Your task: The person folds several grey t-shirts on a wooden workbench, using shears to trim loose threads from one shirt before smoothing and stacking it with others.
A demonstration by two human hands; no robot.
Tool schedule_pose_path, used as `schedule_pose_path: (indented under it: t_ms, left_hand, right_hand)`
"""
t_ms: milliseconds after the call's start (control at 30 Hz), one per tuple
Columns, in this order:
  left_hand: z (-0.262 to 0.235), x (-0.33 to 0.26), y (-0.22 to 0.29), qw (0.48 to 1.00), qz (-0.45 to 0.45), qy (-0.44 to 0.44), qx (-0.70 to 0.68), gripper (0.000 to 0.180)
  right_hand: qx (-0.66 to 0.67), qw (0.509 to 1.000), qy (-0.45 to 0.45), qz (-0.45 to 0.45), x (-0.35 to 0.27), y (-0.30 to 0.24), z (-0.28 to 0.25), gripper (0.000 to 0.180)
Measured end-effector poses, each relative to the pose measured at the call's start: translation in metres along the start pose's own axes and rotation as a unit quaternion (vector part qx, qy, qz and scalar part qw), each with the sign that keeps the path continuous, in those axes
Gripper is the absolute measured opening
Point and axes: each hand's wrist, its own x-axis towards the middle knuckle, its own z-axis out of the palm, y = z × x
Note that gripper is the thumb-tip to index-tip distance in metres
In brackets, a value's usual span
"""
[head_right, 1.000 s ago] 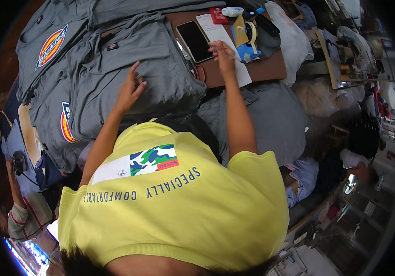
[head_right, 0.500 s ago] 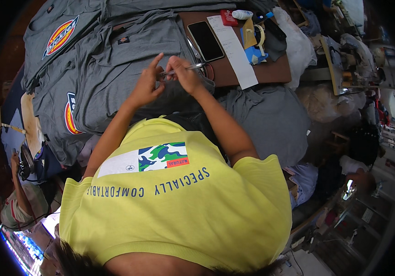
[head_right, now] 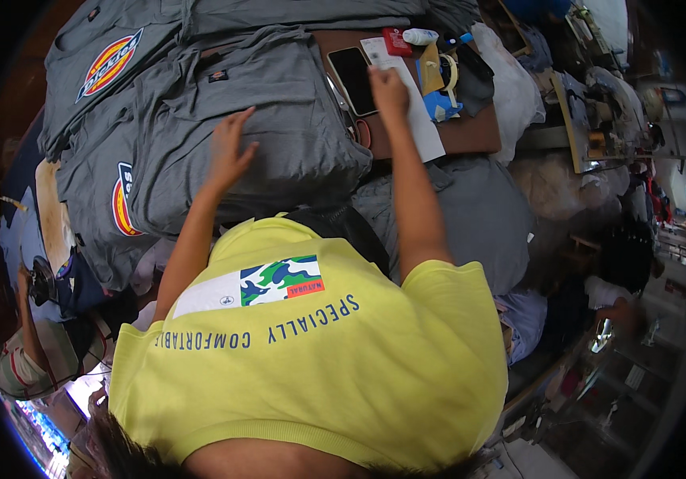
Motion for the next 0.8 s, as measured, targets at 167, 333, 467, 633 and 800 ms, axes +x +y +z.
schedule_pose_path:
  t_ms: [167, 333, 467, 633, 800]
  left_hand:
    - [-0.054, -0.046, -0.059, 0.969, -0.156, 0.115, 0.152, 0.043]
    - [-0.089, -0.100, -0.097, 0.905, -0.285, 0.150, 0.277, 0.037]
    - [-0.088, -0.129, -0.112, 0.888, -0.291, 0.164, 0.317, 0.039]
    - [-0.092, -0.130, -0.114, 0.902, -0.281, 0.188, 0.267, 0.042]
    - [-0.113, -0.135, -0.117, 0.924, -0.281, 0.154, 0.209, 0.037]
  right_hand:
    - [-0.195, 0.958, 0.135, -0.159, 0.009, 0.020, -0.008, 0.062]
    - [-0.210, 0.975, -0.022, -0.070, -0.041, -0.001, 0.024, 0.085]
    - [-0.169, 0.984, -0.048, -0.011, -0.032, -0.014, 0.019, 0.083]
    - [-0.214, 0.976, 0.020, -0.042, -0.013, -0.009, 0.002, 0.081]
    - [-0.247, 0.953, 0.058, -0.167, -0.015, 0.010, -0.004, 0.046]
